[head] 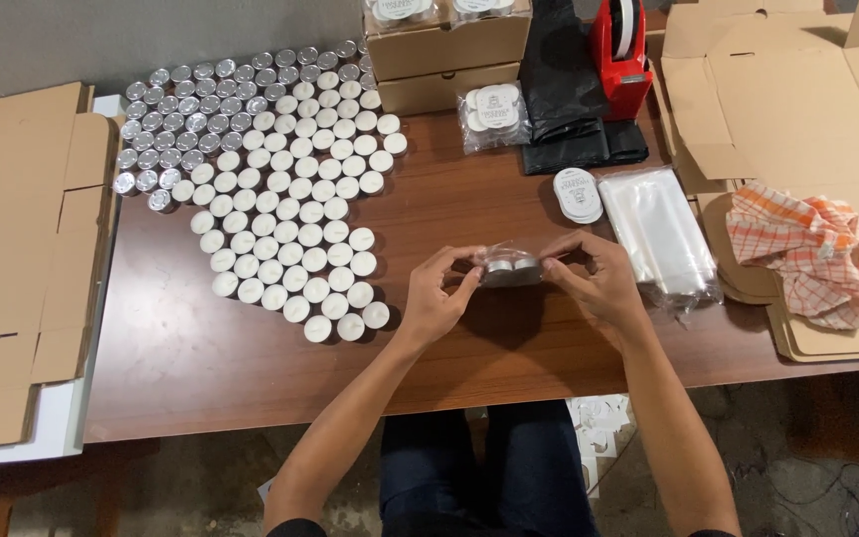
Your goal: Cleaning individual tea light candles with a cloth and placing them into small plastic bags for packaging.
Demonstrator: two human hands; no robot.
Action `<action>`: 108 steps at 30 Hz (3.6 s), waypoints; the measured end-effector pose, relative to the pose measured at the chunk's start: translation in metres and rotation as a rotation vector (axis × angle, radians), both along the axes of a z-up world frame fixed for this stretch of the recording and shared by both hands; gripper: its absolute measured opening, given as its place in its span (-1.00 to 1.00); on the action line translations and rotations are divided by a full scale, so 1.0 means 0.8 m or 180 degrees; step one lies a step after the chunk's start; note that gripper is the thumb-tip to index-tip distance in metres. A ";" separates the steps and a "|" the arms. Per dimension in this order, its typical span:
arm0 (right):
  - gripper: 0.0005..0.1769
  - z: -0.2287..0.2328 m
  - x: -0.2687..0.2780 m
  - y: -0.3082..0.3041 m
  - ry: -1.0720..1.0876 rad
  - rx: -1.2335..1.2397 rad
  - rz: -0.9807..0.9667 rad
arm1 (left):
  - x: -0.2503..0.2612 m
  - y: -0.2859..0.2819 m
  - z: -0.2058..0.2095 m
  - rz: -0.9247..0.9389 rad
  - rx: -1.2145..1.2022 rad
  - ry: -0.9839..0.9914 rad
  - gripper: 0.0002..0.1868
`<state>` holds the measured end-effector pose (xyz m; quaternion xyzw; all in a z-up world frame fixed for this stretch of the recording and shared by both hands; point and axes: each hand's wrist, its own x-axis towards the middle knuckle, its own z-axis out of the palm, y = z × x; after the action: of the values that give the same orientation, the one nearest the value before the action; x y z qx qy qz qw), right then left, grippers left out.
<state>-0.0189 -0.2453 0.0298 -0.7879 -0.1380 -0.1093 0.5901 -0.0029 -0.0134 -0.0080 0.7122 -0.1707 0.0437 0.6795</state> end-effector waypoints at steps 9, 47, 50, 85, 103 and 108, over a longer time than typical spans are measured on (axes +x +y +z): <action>-0.84 -0.011 0.005 -0.014 -0.0034 -0.0114 0.0019 | -0.005 0.005 0.012 0.0142 0.0191 0.0011 -0.92; -0.83 -0.051 0.010 -0.019 -0.1025 -0.1001 -0.0196 | -0.012 0.007 0.025 0.0147 0.0499 0.1370 -0.89; -0.80 -0.026 0.007 -0.019 -0.0900 -0.1133 0.0072 | -0.015 0.013 0.037 0.0098 0.0887 0.1219 -0.87; -0.85 -0.010 0.060 0.005 0.1583 0.0937 0.0283 | 0.052 -0.008 0.018 0.0633 -0.0538 0.1390 -0.80; -0.82 -0.032 0.068 0.011 0.1346 0.0736 0.0048 | 0.051 -0.016 -0.010 -0.0024 -0.0393 0.1492 -0.51; -0.79 -0.035 0.065 0.011 0.1094 0.0362 -0.0032 | 0.044 -0.015 -0.004 0.0003 -0.0533 0.1532 -0.58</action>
<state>0.0333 -0.2366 0.0017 -0.7610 -0.0249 0.0165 0.6481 0.0319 -0.0254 -0.0115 0.6434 0.0006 -0.1128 0.7572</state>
